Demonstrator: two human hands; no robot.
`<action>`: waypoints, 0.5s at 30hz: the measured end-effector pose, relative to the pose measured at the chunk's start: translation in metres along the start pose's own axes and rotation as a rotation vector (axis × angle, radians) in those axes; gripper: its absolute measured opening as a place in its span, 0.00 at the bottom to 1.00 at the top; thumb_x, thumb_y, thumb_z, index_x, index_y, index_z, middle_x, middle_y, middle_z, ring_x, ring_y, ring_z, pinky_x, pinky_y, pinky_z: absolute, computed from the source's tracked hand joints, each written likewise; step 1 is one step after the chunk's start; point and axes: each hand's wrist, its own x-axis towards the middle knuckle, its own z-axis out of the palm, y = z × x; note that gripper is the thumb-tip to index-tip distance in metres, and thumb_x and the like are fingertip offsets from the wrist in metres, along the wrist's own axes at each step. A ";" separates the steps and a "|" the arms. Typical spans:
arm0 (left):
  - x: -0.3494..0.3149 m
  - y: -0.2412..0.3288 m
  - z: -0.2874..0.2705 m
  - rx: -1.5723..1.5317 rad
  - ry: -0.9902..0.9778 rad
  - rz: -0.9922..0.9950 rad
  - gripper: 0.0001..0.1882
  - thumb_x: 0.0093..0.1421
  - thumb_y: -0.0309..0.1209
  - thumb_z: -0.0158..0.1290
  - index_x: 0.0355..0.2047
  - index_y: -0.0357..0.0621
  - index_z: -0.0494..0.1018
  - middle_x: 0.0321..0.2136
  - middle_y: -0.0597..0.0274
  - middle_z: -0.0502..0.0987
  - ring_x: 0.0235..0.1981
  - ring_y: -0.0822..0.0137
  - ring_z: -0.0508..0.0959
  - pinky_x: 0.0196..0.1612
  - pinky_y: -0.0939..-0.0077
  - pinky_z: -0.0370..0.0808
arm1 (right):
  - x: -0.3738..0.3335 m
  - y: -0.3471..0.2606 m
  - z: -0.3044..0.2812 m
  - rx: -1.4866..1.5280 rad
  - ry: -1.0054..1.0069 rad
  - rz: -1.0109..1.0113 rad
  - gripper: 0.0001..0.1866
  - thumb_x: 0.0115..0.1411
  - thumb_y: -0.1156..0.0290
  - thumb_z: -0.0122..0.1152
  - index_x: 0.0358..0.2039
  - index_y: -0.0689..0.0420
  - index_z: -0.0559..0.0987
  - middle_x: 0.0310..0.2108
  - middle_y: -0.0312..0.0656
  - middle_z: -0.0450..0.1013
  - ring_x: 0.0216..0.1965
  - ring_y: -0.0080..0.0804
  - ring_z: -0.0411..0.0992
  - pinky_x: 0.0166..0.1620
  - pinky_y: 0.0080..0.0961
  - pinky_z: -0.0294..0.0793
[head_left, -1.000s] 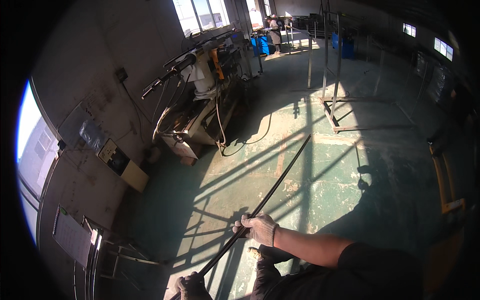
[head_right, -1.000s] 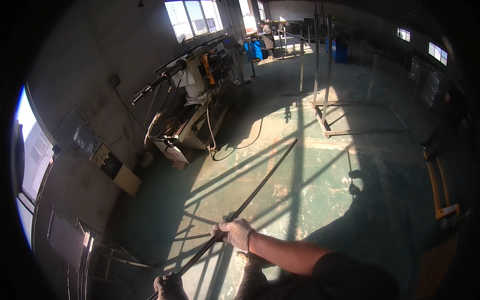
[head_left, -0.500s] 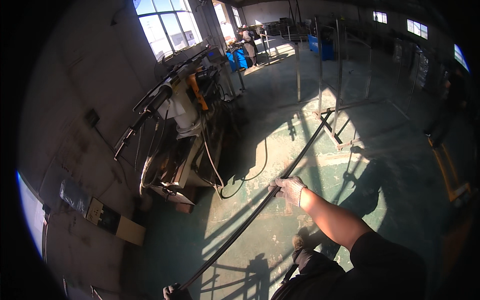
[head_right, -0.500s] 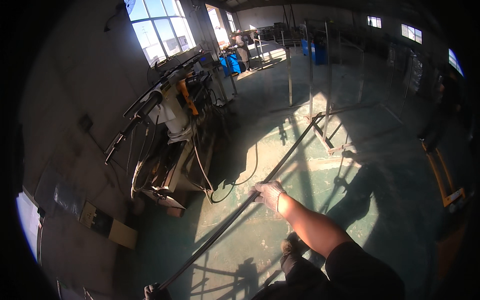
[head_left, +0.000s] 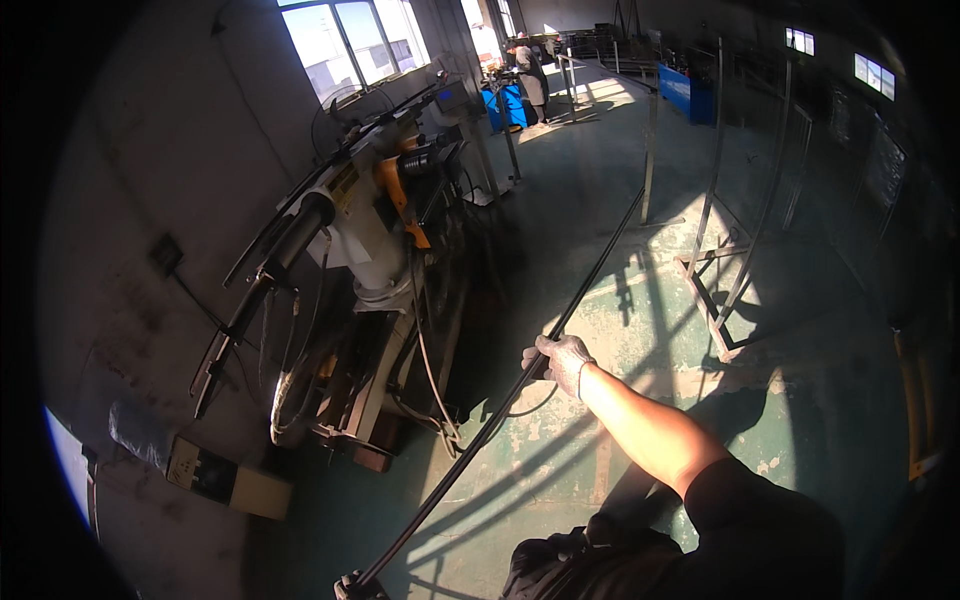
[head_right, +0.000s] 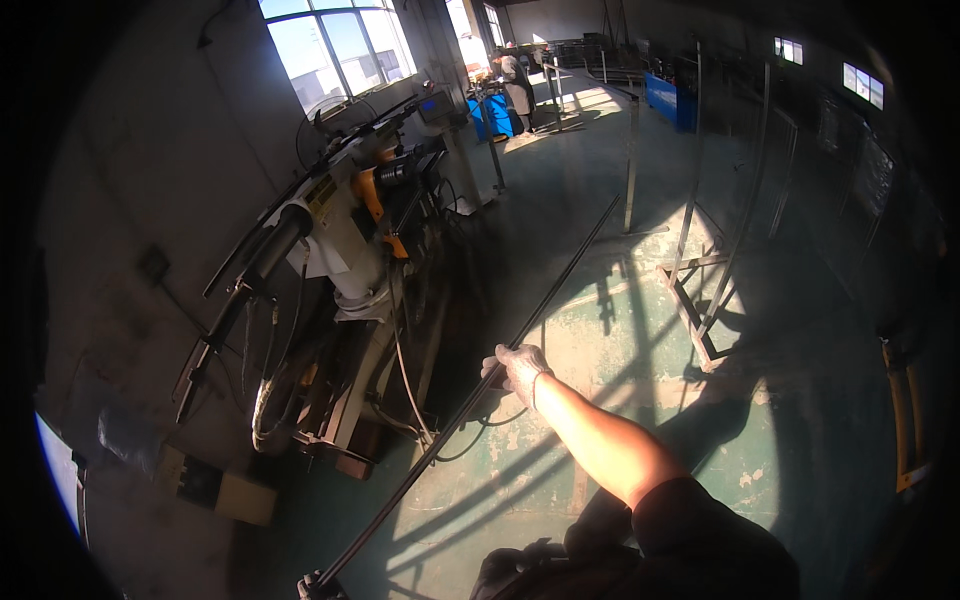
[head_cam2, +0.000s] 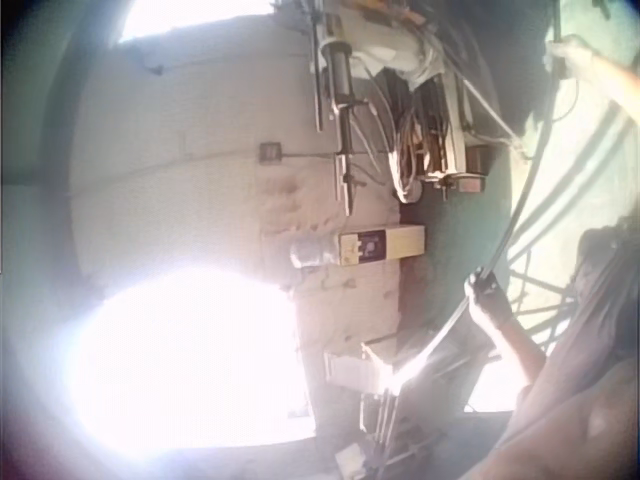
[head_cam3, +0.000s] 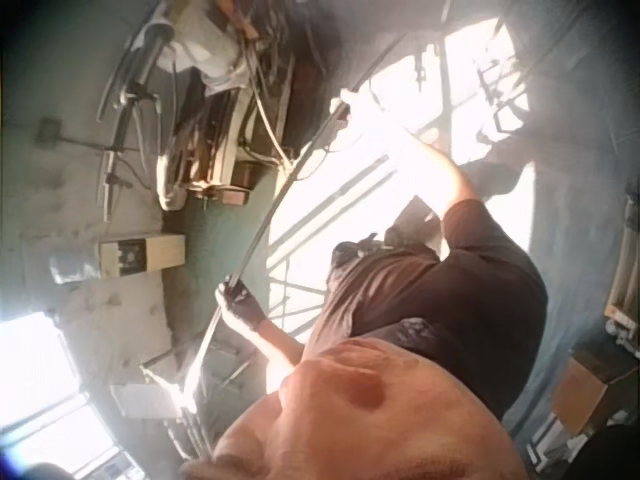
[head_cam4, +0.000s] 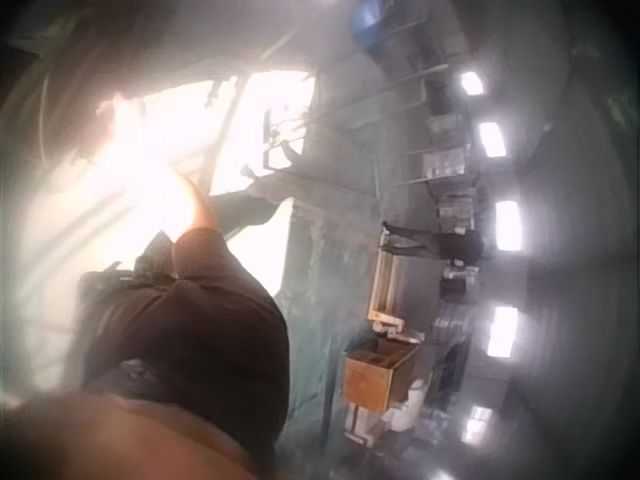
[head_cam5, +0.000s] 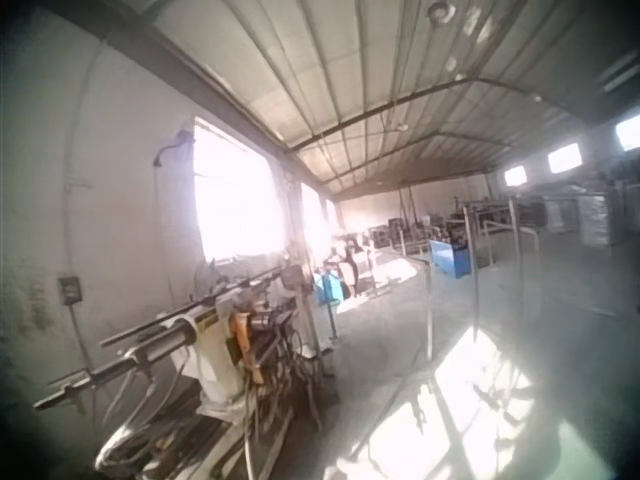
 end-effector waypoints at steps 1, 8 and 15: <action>0.013 -0.012 0.020 -0.007 0.002 -0.002 0.14 0.81 0.37 0.64 0.48 0.36 0.86 0.45 0.51 0.91 0.42 0.61 0.87 0.51 0.67 0.86 | 0.030 -0.008 0.013 -0.103 0.016 0.042 0.10 0.84 0.68 0.64 0.55 0.61 0.81 0.46 0.51 0.87 0.47 0.51 0.89 0.55 0.59 0.93; 0.159 -0.135 0.149 -0.146 -0.024 -0.041 0.13 0.79 0.34 0.64 0.46 0.34 0.85 0.43 0.53 0.89 0.40 0.65 0.84 0.49 0.72 0.84 | 0.259 -0.047 0.097 -0.018 -0.166 -0.074 0.09 0.79 0.71 0.67 0.51 0.63 0.82 0.42 0.53 0.88 0.43 0.46 0.88 0.51 0.51 0.91; 0.324 -0.208 0.281 -0.522 -0.113 -0.266 0.16 0.84 0.34 0.54 0.55 0.31 0.83 0.47 0.50 0.88 0.57 0.52 0.85 0.71 0.52 0.80 | 0.473 -0.146 0.176 -0.109 -0.144 -0.122 0.09 0.80 0.73 0.65 0.50 0.66 0.81 0.40 0.58 0.88 0.40 0.50 0.88 0.47 0.54 0.92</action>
